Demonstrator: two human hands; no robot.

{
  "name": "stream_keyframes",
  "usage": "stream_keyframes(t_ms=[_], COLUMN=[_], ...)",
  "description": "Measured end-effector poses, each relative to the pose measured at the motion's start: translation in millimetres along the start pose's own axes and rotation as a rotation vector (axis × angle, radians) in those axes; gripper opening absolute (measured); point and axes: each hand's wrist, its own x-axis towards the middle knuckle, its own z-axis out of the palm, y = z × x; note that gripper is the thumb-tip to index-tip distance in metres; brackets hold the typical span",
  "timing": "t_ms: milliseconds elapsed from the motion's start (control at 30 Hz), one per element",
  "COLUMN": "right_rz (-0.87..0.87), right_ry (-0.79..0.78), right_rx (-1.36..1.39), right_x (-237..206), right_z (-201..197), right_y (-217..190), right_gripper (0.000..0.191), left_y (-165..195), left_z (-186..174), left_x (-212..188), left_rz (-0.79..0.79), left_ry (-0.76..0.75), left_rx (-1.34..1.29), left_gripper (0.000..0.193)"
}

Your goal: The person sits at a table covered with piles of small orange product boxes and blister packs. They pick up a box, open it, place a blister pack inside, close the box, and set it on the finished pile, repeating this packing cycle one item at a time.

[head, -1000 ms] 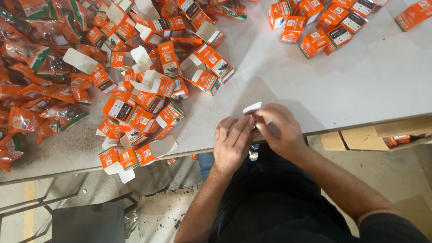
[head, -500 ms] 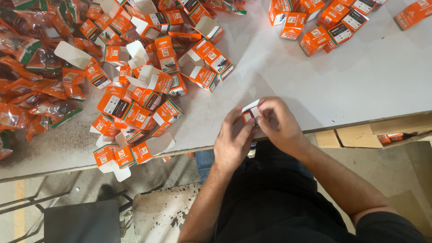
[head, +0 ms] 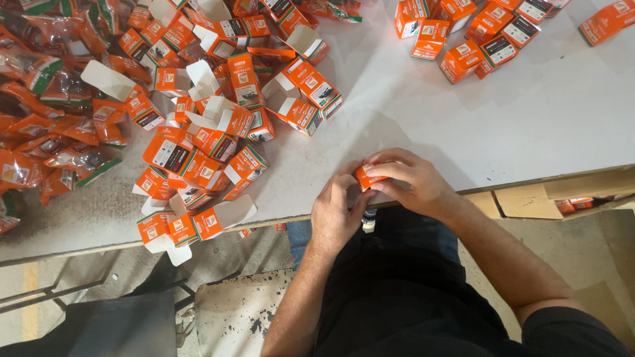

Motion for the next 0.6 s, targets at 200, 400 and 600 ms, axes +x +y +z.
stream_keyframes(t_ms=[200,400,600], right_rz=[-0.190,-0.352,-0.215], right_ry=[-0.021,0.016,0.346], right_rx=[-0.169,-0.609,-1.109], right_x=[0,1,63], right_z=[-2,-15,-68], right_y=[-2,-14,8], right_gripper=[0.025,0.031,0.032], left_y=[6,7,-7], left_z=[-6,-17,-38], left_x=[1,5,46], left_rz=[0.175,0.269,0.196], left_ry=[0.006,-0.083,-0.061], left_rx=[0.194,0.265,0.506], left_gripper=[0.034,0.042,0.058])
